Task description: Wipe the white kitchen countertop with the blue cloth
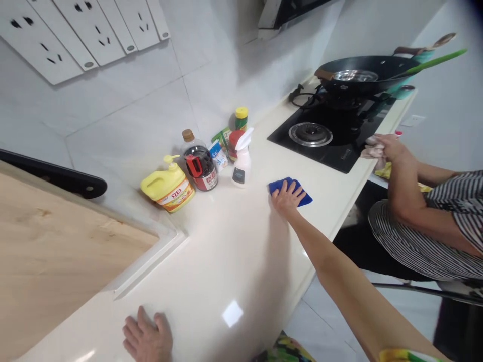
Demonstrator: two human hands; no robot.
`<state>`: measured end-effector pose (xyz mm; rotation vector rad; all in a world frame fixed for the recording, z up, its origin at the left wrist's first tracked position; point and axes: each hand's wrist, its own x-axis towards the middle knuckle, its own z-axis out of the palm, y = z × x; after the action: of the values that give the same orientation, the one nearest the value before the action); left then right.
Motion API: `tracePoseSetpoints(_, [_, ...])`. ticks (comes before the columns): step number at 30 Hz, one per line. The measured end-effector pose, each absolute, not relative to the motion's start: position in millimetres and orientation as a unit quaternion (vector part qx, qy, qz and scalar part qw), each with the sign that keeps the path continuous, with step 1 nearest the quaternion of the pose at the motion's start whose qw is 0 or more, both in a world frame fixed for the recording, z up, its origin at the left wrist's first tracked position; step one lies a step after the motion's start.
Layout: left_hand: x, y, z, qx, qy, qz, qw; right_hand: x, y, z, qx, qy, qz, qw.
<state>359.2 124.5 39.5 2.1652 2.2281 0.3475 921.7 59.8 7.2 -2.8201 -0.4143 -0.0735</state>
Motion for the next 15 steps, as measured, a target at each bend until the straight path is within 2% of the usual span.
tracePoseSetpoints(7, [359.2,119.3,41.9,0.694,0.71,0.12,0.009,827.9,83.1,14.4,-0.948,-0.267,0.009,0.171])
tracePoseSetpoints(15, [353.4,114.3,39.1,0.711,0.687,0.151,-0.023,647.6,88.6,22.0,-0.869,-0.455,0.046,0.189])
